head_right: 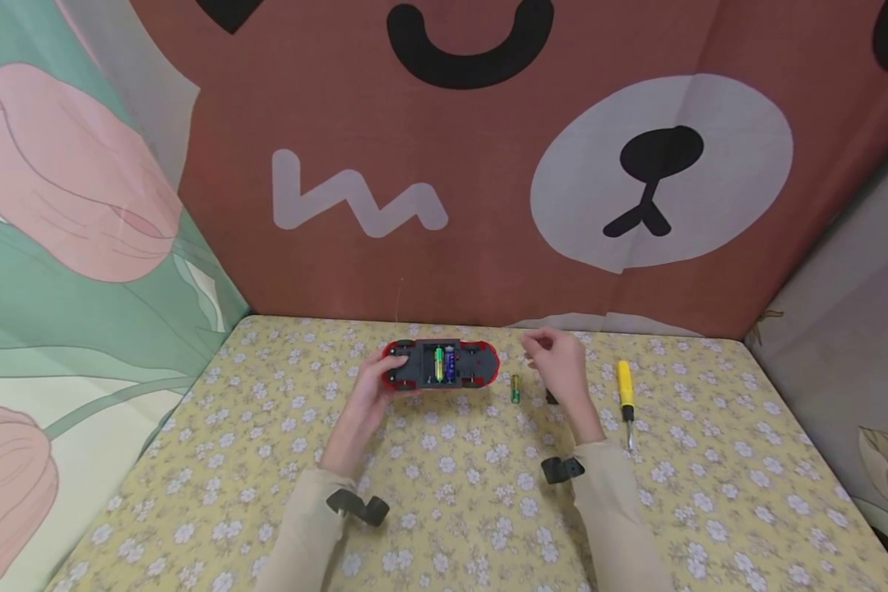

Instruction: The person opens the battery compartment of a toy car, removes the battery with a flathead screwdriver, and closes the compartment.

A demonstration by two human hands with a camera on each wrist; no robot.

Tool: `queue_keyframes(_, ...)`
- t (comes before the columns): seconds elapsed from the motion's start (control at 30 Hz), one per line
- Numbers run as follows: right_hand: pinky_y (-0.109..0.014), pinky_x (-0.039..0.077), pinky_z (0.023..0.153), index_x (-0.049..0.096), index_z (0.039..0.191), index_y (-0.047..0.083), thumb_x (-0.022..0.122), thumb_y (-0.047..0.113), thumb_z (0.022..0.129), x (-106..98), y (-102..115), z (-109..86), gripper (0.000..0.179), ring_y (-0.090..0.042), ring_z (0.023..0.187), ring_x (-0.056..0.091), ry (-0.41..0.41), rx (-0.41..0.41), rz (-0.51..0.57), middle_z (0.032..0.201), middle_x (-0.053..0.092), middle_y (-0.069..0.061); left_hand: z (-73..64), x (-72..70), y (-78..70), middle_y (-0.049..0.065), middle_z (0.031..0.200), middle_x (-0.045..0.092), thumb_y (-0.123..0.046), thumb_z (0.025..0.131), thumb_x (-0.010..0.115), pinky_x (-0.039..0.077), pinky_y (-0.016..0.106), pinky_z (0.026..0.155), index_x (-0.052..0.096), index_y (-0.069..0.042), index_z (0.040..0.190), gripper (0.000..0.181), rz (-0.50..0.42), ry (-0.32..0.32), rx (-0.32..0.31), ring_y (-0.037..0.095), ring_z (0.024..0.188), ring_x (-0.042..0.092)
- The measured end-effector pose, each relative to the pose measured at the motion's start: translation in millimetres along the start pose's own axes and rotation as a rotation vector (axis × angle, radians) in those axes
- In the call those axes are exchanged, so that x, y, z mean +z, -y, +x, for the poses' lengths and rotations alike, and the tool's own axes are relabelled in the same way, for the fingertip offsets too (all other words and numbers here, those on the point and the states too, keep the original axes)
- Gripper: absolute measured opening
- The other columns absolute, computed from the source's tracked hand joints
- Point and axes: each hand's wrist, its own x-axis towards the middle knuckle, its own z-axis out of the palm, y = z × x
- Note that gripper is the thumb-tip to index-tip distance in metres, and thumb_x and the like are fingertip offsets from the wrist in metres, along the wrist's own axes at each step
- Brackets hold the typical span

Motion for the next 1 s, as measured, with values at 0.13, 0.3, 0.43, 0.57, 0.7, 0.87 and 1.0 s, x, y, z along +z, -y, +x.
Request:
queue_keyframes(0.13, -0.033, 0.062, 0.072, 0.074, 0.113, -0.006, 0.067, 0.016, 0.102, -0.5, 13.2, -4.3, 0.025, -0.029, 0.084, 0.072, 0.007, -0.045, 0.015, 0.101, 0.072, -0.026, -0.7, 0.5, -0.1, 0.016, 0.118, 0.068, -0.005, 0.093, 0.062, 0.063, 0.040, 0.067, 0.056, 0.005, 0.139, 0.048, 0.000, 0.001, 0.000, 0.024, 0.096, 0.072)
queue_keyframes(0.3, -0.020, 0.057, 0.065, 0.075, 0.109, -0.004, 0.068, 0.012, 0.101, 1.1, 27.0, -9.0, 0.019, -0.019, 0.078, 0.070, -0.003, -0.107, 0.015, 0.098, 0.073, -0.022, -1.0, 0.7, 0.2, 0.016, 0.119, 0.067, -0.006, 0.093, 0.063, 0.063, 0.040, 0.068, 0.056, 0.004, 0.141, 0.050, 0.003, 0.005, 0.002, 0.023, 0.096, 0.071)
queue_keyframes(0.43, -0.019, 0.056, 0.064, 0.075, 0.108, -0.005, 0.069, 0.009, 0.100, 5.3, 34.8, -12.6, 0.017, -0.032, 0.080, 0.071, 0.000, -0.155, 0.009, 0.095, 0.073, -0.020, -1.4, 0.7, 1.0, 0.017, 0.120, 0.067, -0.007, 0.093, 0.063, 0.063, 0.041, 0.070, 0.056, 0.004, 0.140, 0.049, 0.014, 0.013, 0.004, 0.024, 0.096, 0.071)
queue_keyframes(0.57, -0.020, 0.056, 0.064, 0.075, 0.107, -0.004, 0.070, 0.009, 0.100, 10.8, 40.7, -15.6, 0.016, -0.039, 0.082, 0.070, 0.008, -0.166, -0.002, 0.092, 0.073, -0.019, -1.3, 0.8, 2.0, 0.017, 0.120, 0.067, -0.008, 0.093, 0.064, 0.063, 0.042, 0.071, 0.056, 0.004, 0.139, 0.048, 0.019, 0.019, 0.000, 0.024, 0.097, 0.071)
queue_keyframes(0.7, -0.024, 0.058, 0.064, 0.076, 0.106, -0.003, 0.070, 0.009, 0.099, 15.8, 46.9, -18.7, 0.015, -0.039, 0.082, 0.070, 0.018, -0.170, -0.015, 0.090, 0.073, -0.017, -0.7, 1.0, 2.9, 0.017, 0.120, 0.067, -0.007, 0.093, 0.063, 0.063, 0.040, 0.069, 0.056, 0.004, 0.139, 0.048, 0.004, 0.020, -0.007, 0.024, 0.096, 0.071)
queue_keyframes(0.87, -0.035, 0.060, 0.066, 0.076, 0.104, -0.002, 0.072, 0.009, 0.098, 21.6, 53.6, -23.1, 0.013, -0.032, 0.078, 0.070, 0.032, -0.182, -0.023, 0.088, 0.073, -0.014, -0.5, 1.6, 3.5, 0.016, 0.117, 0.068, -0.008, 0.093, 0.062, 0.063, 0.039, 0.066, 0.055, 0.004, 0.141, 0.049, -0.003, 0.014, -0.010, 0.025, 0.095, 0.071)
queue_keyframes(1.0, -0.035, 0.060, 0.065, 0.076, 0.103, 0.000, 0.073, 0.009, 0.098, 27.8, 55.7, -26.1, 0.011, -0.028, 0.077, 0.070, 0.048, -0.191, -0.018, 0.088, 0.073, -0.013, -0.3, 1.9, 4.1, 0.017, 0.118, 0.068, -0.007, 0.093, 0.062, 0.063, 0.040, 0.066, 0.055, 0.005, 0.140, 0.049, 0.002, 0.015, -0.006, 0.025, 0.096, 0.070)
